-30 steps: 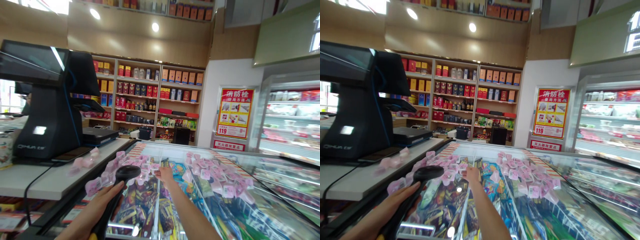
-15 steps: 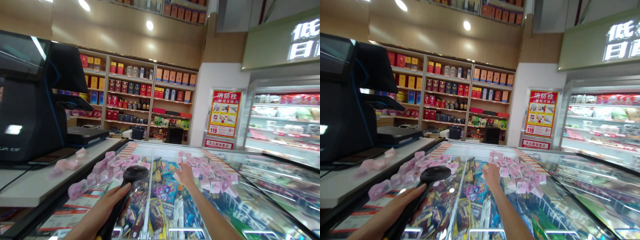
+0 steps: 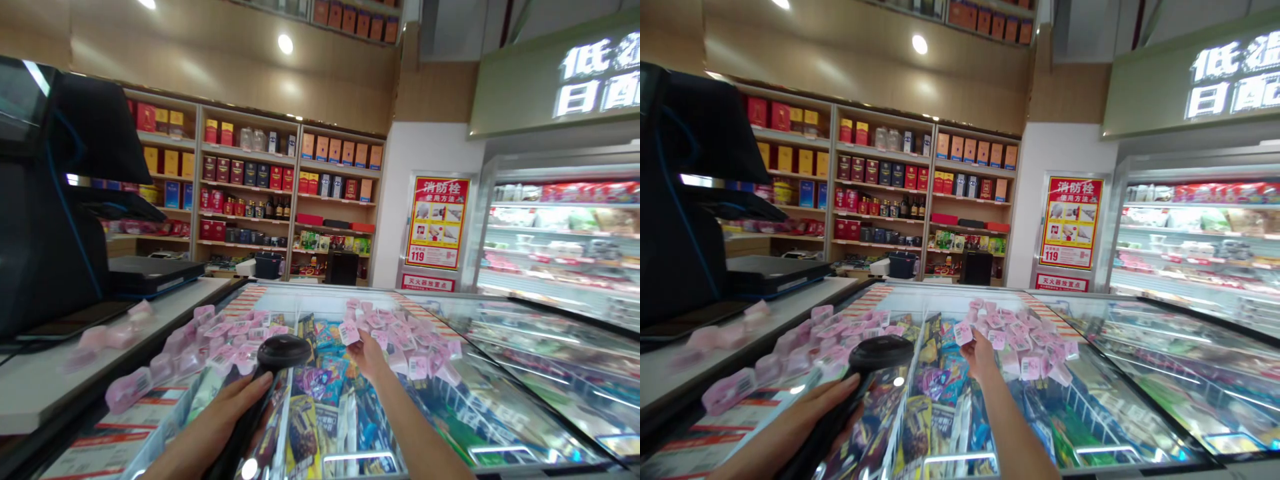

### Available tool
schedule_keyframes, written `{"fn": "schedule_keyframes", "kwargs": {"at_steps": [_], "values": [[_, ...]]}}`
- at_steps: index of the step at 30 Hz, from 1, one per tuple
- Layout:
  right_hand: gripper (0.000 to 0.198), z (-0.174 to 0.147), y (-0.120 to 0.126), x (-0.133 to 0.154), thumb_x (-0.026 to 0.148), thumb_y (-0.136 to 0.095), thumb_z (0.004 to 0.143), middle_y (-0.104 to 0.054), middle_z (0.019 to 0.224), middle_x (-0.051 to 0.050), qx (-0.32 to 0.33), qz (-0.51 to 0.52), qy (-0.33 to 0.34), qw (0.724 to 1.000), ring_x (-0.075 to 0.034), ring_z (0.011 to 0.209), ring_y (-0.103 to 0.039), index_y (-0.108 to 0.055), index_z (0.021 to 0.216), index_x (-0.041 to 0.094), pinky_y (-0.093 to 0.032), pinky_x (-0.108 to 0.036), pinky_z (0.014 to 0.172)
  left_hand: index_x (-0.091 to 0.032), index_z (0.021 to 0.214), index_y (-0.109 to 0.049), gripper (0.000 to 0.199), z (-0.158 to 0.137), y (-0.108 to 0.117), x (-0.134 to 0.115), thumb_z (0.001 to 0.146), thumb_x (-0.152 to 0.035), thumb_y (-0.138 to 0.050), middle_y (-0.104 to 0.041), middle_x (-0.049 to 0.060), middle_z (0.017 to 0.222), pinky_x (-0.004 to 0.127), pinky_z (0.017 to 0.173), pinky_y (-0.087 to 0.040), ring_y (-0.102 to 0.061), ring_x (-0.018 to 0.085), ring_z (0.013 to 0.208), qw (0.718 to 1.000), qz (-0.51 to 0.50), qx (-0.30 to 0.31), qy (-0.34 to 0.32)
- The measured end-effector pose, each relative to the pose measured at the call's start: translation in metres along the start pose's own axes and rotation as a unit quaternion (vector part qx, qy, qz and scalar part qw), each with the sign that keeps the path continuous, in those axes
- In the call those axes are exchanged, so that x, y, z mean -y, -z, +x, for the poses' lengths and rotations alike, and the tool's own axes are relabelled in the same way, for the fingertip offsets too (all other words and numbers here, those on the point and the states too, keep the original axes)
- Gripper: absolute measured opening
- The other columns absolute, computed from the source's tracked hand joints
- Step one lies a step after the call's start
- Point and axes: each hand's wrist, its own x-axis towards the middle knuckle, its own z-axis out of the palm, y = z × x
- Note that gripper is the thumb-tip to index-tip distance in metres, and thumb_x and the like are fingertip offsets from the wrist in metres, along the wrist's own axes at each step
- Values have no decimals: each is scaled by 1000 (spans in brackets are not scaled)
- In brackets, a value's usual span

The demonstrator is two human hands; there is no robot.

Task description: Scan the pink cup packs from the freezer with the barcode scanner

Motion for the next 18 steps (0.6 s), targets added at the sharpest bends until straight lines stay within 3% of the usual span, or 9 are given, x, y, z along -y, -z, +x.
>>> {"fn": "schedule_keyframes", "kwargs": {"at_steps": [7, 18], "values": [[18, -6, -3, 4, 28, -57, 67, -52, 41, 3, 4, 105, -50, 993, -8, 40, -48, -49, 55, 17, -40, -19, 43, -17, 61, -48, 34, 2, 4, 3, 63, -50, -55, -52, -4, 48, 15, 36, -32, -43, 5, 36, 1000, -2, 21, -9], [12, -7, -10, -2, 20, -55, 69, -53, 40, 2, 13, 117, -65, 991, -7, 37, -47, -51, 59, 16, -36, -17, 38, -16, 65, -48, 36, 3, 15, 2, 58, -50, -60, -56, -1, 52, 15, 36, -33, -45, 6, 39, 999, -34, 0, 5]]}}
